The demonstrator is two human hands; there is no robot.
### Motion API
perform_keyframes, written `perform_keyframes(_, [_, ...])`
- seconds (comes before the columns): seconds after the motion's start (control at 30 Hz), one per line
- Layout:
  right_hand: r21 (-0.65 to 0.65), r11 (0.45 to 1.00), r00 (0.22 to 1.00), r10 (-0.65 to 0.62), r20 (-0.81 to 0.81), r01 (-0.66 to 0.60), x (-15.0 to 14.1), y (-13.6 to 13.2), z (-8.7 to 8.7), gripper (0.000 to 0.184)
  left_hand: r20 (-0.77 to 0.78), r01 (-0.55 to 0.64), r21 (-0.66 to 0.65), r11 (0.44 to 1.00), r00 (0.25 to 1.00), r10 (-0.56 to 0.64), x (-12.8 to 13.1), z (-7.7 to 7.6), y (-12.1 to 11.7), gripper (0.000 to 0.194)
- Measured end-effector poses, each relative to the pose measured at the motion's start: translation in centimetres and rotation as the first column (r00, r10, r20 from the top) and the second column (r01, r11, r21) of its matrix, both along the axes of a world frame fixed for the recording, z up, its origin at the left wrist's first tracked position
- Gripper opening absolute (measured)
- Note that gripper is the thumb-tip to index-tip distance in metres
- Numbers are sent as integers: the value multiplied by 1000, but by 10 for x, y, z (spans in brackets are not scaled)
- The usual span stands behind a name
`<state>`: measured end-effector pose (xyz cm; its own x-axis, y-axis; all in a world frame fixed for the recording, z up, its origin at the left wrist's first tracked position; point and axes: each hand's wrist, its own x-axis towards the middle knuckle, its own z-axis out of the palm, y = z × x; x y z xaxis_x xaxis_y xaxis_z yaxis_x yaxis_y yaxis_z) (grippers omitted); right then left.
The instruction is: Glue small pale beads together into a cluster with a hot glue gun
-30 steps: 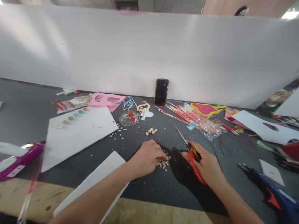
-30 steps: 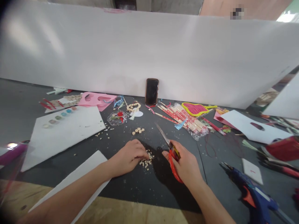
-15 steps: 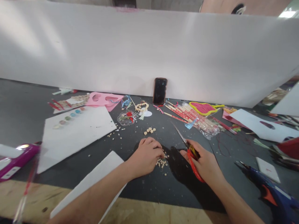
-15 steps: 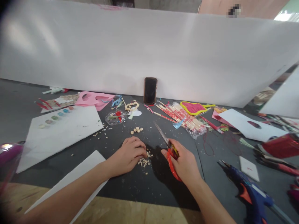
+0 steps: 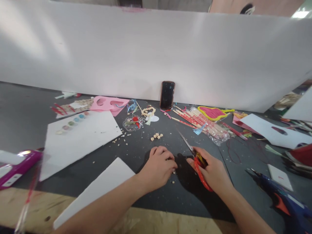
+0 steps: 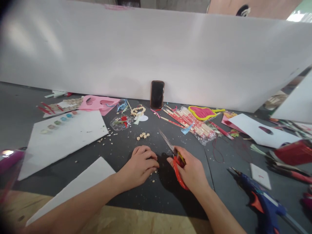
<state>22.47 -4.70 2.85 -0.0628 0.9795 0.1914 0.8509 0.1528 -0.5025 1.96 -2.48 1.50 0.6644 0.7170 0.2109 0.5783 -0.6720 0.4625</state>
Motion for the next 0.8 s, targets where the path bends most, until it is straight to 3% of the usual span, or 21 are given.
perform_keyframes(0.43, [5,1000,1000,2,17,-2,1,0,-1,36,42,-27,-78,997,999,30,-2,5,2,16])
perform_keyframes(0.67, [-2,1000,1000,-5,18,5,1,0,1,37,238,-93,-290,952,957,166,-6,7,9,17])
perform_keyframes(0.8, [2,1000,1000,9,15,-10,0,-1,3,37,351,-103,-457,883,892,286,-9,6,13,16])
